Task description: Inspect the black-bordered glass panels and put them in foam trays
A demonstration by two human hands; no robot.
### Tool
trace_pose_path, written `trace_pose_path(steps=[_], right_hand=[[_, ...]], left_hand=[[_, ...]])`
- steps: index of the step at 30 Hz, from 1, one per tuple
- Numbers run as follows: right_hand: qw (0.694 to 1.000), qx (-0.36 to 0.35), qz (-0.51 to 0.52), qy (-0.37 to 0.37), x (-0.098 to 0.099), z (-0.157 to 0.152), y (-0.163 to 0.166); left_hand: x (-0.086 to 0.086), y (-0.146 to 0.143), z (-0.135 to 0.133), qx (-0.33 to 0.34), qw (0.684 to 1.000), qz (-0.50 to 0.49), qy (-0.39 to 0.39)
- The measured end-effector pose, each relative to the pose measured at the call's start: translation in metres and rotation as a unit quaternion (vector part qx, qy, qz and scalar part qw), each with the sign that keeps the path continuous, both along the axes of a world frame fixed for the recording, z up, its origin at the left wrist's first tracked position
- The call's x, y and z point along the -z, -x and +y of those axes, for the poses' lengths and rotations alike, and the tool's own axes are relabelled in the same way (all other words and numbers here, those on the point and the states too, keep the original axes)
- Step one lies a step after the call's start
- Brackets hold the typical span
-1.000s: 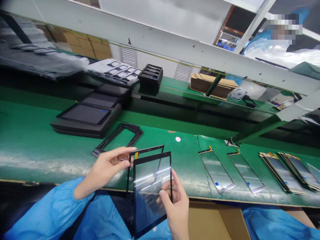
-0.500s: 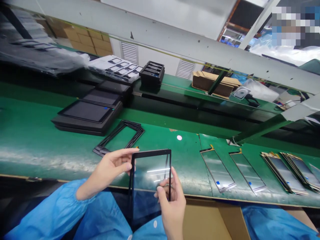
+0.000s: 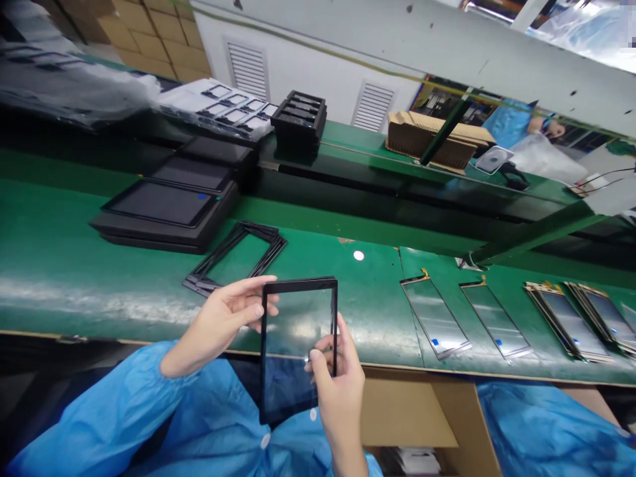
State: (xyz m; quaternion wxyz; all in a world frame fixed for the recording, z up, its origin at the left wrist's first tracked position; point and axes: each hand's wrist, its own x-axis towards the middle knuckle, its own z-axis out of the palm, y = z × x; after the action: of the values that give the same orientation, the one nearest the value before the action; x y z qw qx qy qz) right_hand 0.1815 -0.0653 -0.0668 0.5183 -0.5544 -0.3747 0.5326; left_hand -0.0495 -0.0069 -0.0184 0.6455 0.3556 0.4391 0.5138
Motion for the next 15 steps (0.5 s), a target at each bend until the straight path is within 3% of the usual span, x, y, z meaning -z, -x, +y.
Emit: trace_pose_path(steps=[5,10,15], right_hand=[[0.999,-0.001,-0.044,-0.027,0.006,-0.002,0.001],[0.955,0.078,-0.245,-0.146,-0.005,0.009,-0.005],[0.991,0.003,-0.089,-0.101,-0.034,0.033,-0.017]], left_hand=[[0.001,-0.001,0.003,-0.004,1.0,0.028,-0.002],[-0.005,0.0,0.0,-0.016,0.993,0.115,-0.003],[-0.009,0.006,-0.009,0.033,0.986,0.159,-0.023]])
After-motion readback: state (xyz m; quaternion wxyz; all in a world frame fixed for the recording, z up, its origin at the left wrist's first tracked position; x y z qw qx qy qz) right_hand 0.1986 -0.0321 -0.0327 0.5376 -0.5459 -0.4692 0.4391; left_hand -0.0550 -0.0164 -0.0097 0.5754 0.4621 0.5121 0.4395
